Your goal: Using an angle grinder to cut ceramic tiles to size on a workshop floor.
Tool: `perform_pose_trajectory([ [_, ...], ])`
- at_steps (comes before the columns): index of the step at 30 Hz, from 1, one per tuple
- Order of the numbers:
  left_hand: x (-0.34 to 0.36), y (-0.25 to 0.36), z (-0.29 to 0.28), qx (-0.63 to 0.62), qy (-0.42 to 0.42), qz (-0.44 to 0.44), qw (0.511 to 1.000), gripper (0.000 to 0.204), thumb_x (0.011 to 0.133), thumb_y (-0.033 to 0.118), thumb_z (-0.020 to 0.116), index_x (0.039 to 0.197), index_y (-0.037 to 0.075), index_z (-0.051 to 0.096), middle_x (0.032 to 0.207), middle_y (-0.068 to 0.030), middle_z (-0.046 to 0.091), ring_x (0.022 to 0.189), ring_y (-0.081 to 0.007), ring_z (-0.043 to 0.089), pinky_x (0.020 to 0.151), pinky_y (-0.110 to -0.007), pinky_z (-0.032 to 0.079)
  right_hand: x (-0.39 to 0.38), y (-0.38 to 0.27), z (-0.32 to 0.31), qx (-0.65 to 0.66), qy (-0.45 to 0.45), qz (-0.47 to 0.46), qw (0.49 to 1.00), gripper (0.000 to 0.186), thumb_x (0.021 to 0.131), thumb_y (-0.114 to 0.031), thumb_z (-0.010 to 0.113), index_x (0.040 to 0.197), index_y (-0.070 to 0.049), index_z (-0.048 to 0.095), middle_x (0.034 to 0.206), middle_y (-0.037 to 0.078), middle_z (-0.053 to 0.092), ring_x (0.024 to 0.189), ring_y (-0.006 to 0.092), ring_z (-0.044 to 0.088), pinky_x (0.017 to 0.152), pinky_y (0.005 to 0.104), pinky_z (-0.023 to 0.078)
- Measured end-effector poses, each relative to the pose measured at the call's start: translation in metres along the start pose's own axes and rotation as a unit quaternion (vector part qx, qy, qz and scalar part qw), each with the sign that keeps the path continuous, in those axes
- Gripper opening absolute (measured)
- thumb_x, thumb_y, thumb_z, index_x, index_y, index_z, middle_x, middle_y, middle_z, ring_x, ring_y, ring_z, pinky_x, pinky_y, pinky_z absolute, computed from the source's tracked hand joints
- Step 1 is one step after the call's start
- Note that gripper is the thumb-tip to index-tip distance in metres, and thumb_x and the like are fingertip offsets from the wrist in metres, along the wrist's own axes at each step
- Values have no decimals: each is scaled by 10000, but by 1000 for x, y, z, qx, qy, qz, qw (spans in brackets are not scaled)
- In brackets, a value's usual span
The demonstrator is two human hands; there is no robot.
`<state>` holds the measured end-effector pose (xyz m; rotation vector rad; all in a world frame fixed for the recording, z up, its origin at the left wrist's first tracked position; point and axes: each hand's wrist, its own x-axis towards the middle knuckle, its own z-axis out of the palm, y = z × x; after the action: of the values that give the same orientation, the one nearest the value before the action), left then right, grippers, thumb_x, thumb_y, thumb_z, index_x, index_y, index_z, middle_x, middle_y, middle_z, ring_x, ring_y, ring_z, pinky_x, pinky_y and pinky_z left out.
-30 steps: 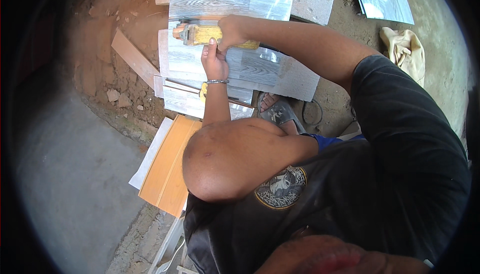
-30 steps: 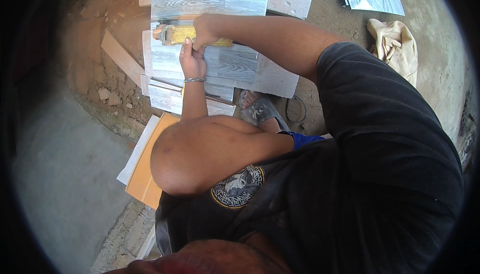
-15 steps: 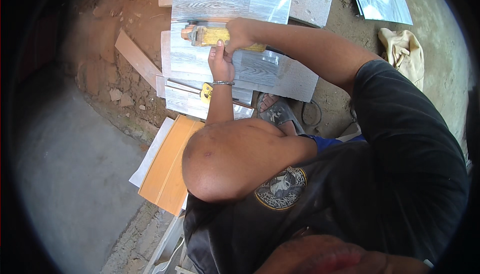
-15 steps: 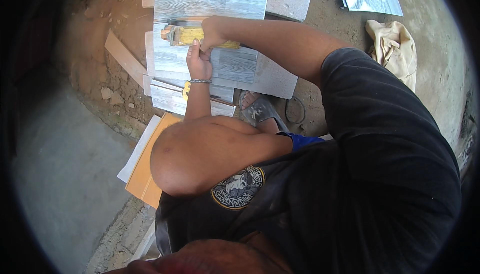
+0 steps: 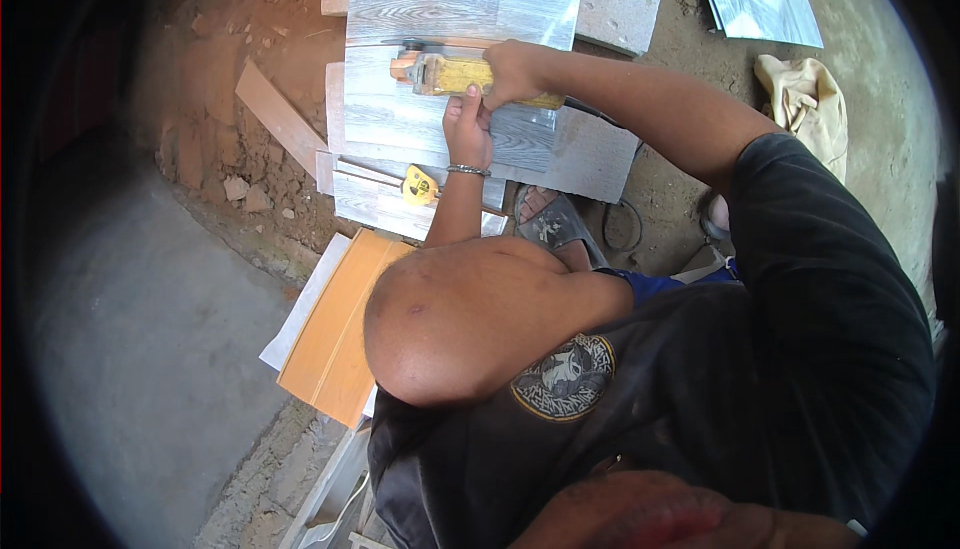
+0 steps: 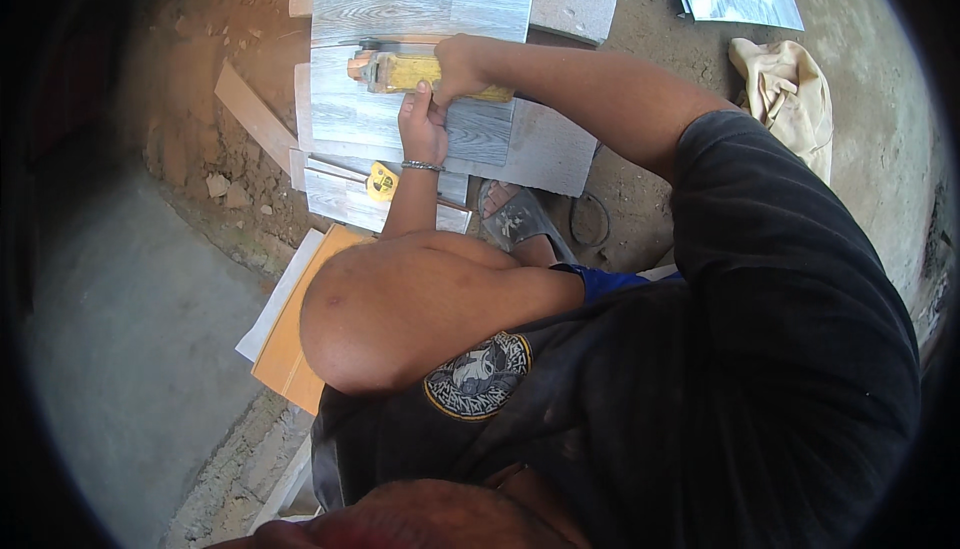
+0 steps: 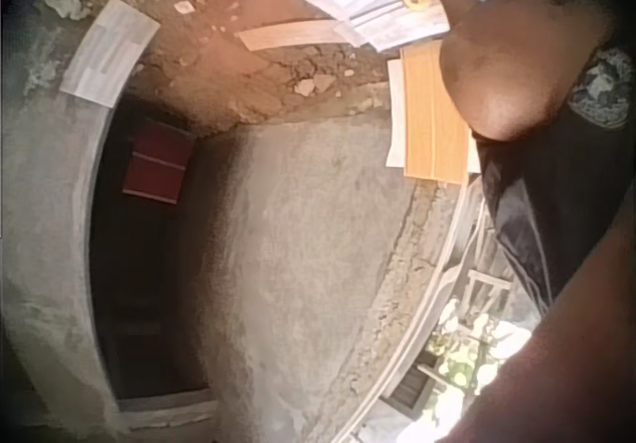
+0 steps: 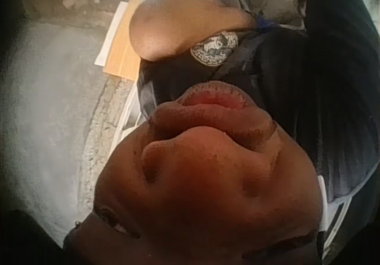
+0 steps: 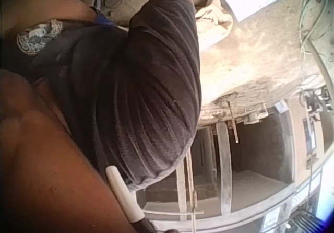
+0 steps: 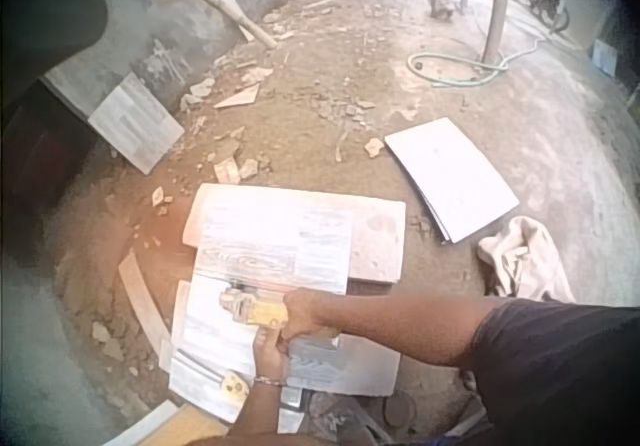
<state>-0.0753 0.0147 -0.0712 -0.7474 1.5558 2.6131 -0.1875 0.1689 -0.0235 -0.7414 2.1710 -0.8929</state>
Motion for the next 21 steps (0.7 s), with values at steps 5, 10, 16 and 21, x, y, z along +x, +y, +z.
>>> perform_pose_trajectory([
  [5, -5, -7, 5, 6, -25, -9, 1000, 213, 997, 211, 695, 1046, 32, 591, 1004, -75, 680, 921, -147, 666, 848, -297, 554, -11, 8, -1, -5, -7, 9, 1000, 754, 637, -487, 781, 1039, 146, 697, 990, 337, 711, 944, 422, 718, 829, 444, 571],
  [10, -11, -5, 6, 43, -23, -13, 999, 269, 988, 230, 712, 1111, 5, 630, 1080, -78, 691, 972, -123, 658, 862, -299, 550, -14, 10, 1, 0, -6, 14, 1000, 749, 636, -464, 799, 1056, 144, 678, 1009, 331, 709, 965, 412, 714, 845, 432, 567],
  [16, -54, 19, -16, 629, -68, 134, 763, 407, 808, 271, 865, 1083, 13, 715, 1121, -137, 677, 1048, -273, 660, 901, -411, 546, -36, 32, 4, 10, 5, 16, 1000, 712, 654, -417, 801, 1075, 141, 666, 1028, 325, 707, 988, 412, 706, 876, 429, 564],
  [21, -87, 14, -23, 719, -12, 173, 673, 647, 720, 297, 899, 1308, 116, 699, 1407, -258, 514, 1306, -420, 477, 1097, -488, 416, -47, 24, 2, 21, 12, 14, 1000, 637, 662, -342, 786, 1073, 129, 664, 988, 314, 713, 947, 412, 712, 858, 428, 570],
])
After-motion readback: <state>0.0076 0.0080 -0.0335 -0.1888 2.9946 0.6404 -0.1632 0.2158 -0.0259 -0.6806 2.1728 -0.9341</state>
